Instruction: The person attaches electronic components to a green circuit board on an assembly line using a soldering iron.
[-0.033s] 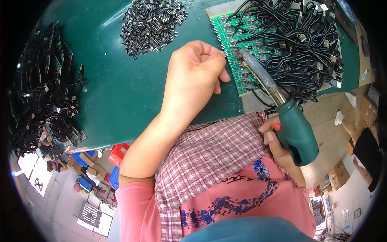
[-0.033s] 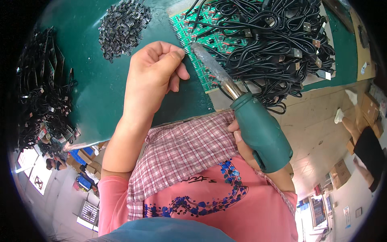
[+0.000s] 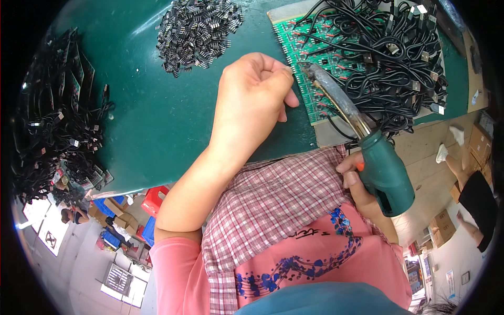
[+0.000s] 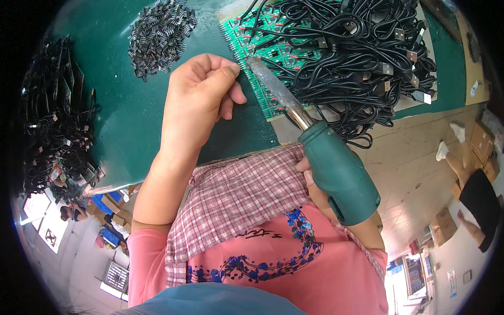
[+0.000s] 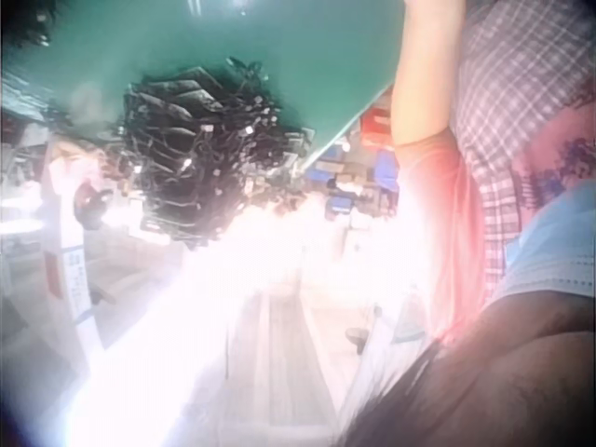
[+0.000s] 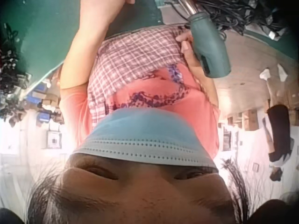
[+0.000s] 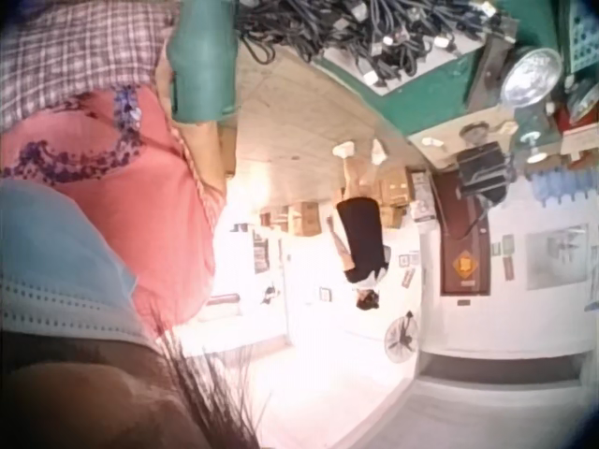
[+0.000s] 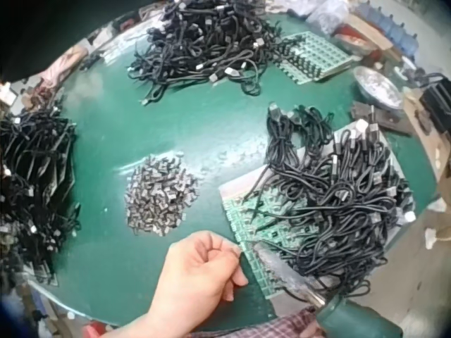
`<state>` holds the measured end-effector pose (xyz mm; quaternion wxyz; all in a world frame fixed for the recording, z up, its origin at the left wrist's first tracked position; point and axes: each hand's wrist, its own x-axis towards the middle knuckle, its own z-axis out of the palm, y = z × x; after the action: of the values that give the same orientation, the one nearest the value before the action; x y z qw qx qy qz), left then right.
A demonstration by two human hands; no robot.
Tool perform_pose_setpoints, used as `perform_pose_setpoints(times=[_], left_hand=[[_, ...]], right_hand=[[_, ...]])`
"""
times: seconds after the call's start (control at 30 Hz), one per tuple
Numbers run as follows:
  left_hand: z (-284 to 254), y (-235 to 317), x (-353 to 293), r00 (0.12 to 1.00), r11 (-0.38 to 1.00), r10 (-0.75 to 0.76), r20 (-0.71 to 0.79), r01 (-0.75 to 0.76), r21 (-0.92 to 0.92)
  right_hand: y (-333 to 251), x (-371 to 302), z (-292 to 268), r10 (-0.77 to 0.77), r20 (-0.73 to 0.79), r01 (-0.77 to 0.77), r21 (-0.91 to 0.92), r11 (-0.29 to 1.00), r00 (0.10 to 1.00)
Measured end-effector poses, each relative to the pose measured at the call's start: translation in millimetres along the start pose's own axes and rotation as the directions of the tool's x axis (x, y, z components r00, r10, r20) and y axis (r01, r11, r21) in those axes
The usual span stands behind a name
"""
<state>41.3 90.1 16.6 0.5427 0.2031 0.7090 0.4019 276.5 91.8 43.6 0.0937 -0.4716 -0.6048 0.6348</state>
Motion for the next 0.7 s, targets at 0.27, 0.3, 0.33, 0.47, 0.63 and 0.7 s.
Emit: perform_pose_setpoints(times=[0.27, 0.3, 0.33, 0.47, 0.63, 0.7], left_hand=[[0.5, 3.1, 2.5, 1.0, 0.999, -0.007, 0.021, 0.006, 0.035], [0.5, 2.6, 2.6, 1.0, 0.999, -0.005, 0.019, 0.004, 0.046], [0.3, 3.6, 2.4, 1.0, 0.999, -0.005, 0.018, 0.004, 0.047], [0.1, 6.3, 2.7, 1.0, 0.998, -0.024, 0.014, 0.023, 0.067], [-0.5, 6.1, 2.1, 1.0, 0.998, -0.018, 0.006, 0.018, 0.057], [0.8, 7.7, 1.3, 1.0, 0.997, -0.027, 0.002, 0.026, 0.07]], right_hand=[[6.7, -2.3, -6.8, -0.063, 0.056, 0.07, -0.149, 0.986, 0.996], [7.2, -2.3, -6.9, -0.063, 0.058, 0.071, -0.146, 0.987, 0.996], [7.3, -1.9, -7.1, -0.066, 0.06, 0.074, -0.144, 0.987, 0.996], [11.0, -3.0, -5.0, -0.097, 0.029, 0.1, -0.11, 0.989, 0.995], [7.6, 0.2, -4.3, -0.038, 0.079, 0.055, -0.235, 0.97, 0.996], [8.6, -1.2, -2.9, -0.054, 0.056, 0.064, -0.193, 0.979, 0.997]])
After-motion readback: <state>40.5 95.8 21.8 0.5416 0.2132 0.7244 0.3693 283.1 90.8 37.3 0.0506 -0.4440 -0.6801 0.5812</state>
